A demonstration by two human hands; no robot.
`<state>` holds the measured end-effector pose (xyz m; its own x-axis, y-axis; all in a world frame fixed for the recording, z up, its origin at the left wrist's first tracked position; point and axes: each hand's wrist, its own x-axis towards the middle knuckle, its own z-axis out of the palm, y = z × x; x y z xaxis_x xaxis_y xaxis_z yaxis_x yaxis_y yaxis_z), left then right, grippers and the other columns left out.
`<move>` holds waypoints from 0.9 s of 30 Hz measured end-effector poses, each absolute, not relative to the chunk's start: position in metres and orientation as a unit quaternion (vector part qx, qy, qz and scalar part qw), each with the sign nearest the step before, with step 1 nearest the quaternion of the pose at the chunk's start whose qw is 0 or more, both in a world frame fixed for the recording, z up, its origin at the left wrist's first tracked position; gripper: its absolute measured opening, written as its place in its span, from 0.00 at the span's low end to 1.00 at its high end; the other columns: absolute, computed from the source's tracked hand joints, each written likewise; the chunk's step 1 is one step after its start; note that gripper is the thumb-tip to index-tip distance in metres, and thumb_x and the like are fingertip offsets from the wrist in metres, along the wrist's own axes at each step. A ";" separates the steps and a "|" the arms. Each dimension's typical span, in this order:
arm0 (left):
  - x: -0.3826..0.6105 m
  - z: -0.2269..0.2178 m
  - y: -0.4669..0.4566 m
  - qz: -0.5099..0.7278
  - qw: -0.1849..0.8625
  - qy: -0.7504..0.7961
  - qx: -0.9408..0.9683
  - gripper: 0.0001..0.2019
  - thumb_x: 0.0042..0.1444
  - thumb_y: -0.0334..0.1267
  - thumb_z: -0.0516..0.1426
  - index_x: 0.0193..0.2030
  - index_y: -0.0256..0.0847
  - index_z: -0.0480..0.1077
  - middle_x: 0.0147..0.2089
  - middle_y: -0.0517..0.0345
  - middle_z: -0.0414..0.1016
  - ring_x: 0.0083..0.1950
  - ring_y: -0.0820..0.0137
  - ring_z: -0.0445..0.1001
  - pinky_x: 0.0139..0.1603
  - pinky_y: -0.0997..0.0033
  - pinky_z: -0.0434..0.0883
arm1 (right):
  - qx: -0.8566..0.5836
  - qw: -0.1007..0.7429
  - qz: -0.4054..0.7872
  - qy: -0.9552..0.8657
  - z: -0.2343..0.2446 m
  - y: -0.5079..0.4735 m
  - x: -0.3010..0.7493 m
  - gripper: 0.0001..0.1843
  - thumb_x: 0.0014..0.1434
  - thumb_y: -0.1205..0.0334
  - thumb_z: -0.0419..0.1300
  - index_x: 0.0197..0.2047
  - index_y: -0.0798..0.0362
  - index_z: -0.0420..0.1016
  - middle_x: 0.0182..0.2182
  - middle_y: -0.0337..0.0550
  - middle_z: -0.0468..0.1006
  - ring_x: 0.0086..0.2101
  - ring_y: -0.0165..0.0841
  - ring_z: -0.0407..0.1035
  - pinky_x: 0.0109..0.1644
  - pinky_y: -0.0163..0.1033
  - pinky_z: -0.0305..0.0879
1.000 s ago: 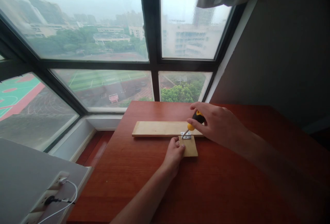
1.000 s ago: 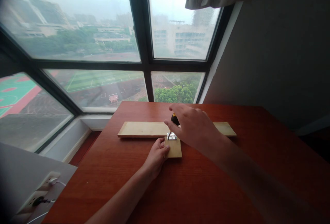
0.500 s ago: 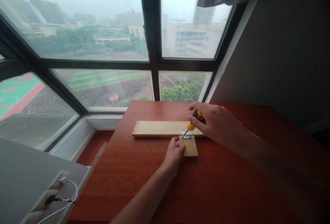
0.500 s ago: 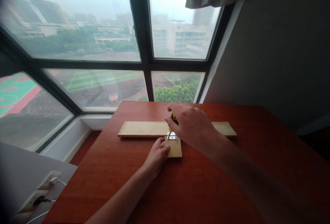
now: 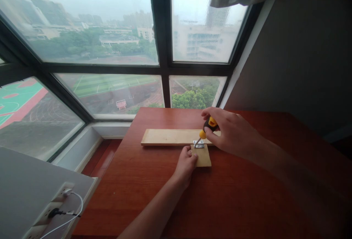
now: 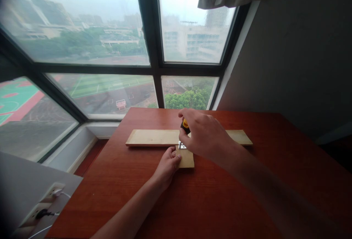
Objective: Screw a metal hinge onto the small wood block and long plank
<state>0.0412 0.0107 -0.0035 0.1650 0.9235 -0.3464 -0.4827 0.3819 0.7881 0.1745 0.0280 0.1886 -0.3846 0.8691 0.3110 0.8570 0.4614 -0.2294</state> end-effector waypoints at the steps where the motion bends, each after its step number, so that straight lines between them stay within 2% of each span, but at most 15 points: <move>1: 0.041 -0.003 0.011 0.492 0.718 0.419 0.260 0.20 0.45 0.33 0.62 0.46 0.38 0.63 0.42 0.49 0.78 0.39 0.64 0.78 0.36 0.71 0.71 | -0.515 0.196 0.014 -0.835 0.189 0.027 0.175 0.18 0.56 0.64 0.56 0.51 0.50 0.67 0.46 0.43 0.78 0.41 0.39 0.73 0.42 0.41 0.65; 3: 0.042 -0.003 0.010 0.494 0.719 0.417 0.256 0.21 0.45 0.33 0.63 0.46 0.38 0.63 0.41 0.49 0.78 0.39 0.63 0.78 0.36 0.70 0.71 | -0.515 0.193 0.006 -0.835 0.189 0.026 0.176 0.19 0.56 0.63 0.56 0.51 0.50 0.67 0.46 0.43 0.77 0.41 0.39 0.73 0.40 0.41 0.64; 7: 0.042 -0.004 0.010 0.488 0.719 0.423 0.256 0.21 0.45 0.33 0.63 0.47 0.38 0.63 0.42 0.49 0.78 0.39 0.63 0.77 0.36 0.70 0.71 | -0.539 0.185 -0.009 -0.822 0.189 0.028 0.175 0.15 0.61 0.53 0.55 0.49 0.50 0.69 0.41 0.42 0.79 0.36 0.39 0.74 0.36 0.42 0.63; 10: 0.042 -0.004 0.011 0.489 0.718 0.422 0.258 0.21 0.45 0.33 0.62 0.46 0.38 0.63 0.42 0.49 0.78 0.39 0.64 0.77 0.36 0.71 0.71 | -0.530 0.196 -0.003 -0.825 0.188 0.030 0.174 0.12 0.62 0.58 0.53 0.47 0.51 0.70 0.40 0.43 0.79 0.37 0.38 0.74 0.39 0.41 0.64; 13: 0.042 -0.004 0.010 0.492 0.719 0.418 0.258 0.21 0.44 0.33 0.62 0.46 0.38 0.63 0.42 0.50 0.78 0.38 0.65 0.77 0.36 0.71 0.70 | -0.519 0.204 0.007 -0.830 0.188 0.028 0.174 0.16 0.57 0.64 0.55 0.50 0.51 0.69 0.45 0.43 0.78 0.40 0.38 0.73 0.42 0.41 0.65; 15: 0.042 -0.004 0.010 0.494 0.718 0.416 0.259 0.21 0.44 0.34 0.62 0.46 0.38 0.64 0.41 0.51 0.78 0.37 0.66 0.77 0.36 0.71 0.70 | -0.515 0.203 0.009 -0.832 0.188 0.026 0.175 0.18 0.55 0.64 0.56 0.51 0.50 0.68 0.46 0.42 0.78 0.41 0.39 0.73 0.42 0.41 0.65; 20: 0.042 -0.004 0.011 0.492 0.715 0.421 0.263 0.21 0.44 0.33 0.62 0.46 0.38 0.63 0.40 0.51 0.77 0.36 0.66 0.76 0.36 0.71 0.70 | -0.535 0.198 -0.001 -0.821 0.187 0.027 0.175 0.12 0.62 0.54 0.54 0.46 0.50 0.71 0.41 0.41 0.80 0.37 0.38 0.74 0.39 0.42 0.64; 23: 0.041 -0.004 0.011 0.490 0.715 0.419 0.268 0.21 0.45 0.33 0.61 0.47 0.38 0.63 0.40 0.52 0.77 0.35 0.67 0.76 0.35 0.71 0.70 | -0.526 0.209 -0.001 -0.825 0.186 0.028 0.176 0.12 0.60 0.61 0.54 0.48 0.51 0.70 0.43 0.43 0.79 0.39 0.37 0.73 0.41 0.41 0.64; 25: 0.041 -0.004 0.011 0.490 0.716 0.418 0.269 0.21 0.45 0.33 0.61 0.47 0.38 0.62 0.39 0.52 0.77 0.34 0.67 0.76 0.34 0.71 0.70 | -0.513 0.211 -0.004 -0.832 0.186 0.028 0.176 0.17 0.56 0.65 0.56 0.51 0.52 0.68 0.46 0.43 0.77 0.41 0.37 0.73 0.41 0.41 0.64; 27: 0.042 -0.004 0.011 0.490 0.716 0.417 0.270 0.21 0.45 0.33 0.61 0.47 0.38 0.62 0.39 0.52 0.77 0.35 0.67 0.76 0.34 0.72 0.69 | -0.510 0.208 -0.008 -0.835 0.187 0.027 0.176 0.19 0.55 0.64 0.56 0.52 0.51 0.67 0.47 0.43 0.77 0.41 0.38 0.72 0.40 0.41 0.64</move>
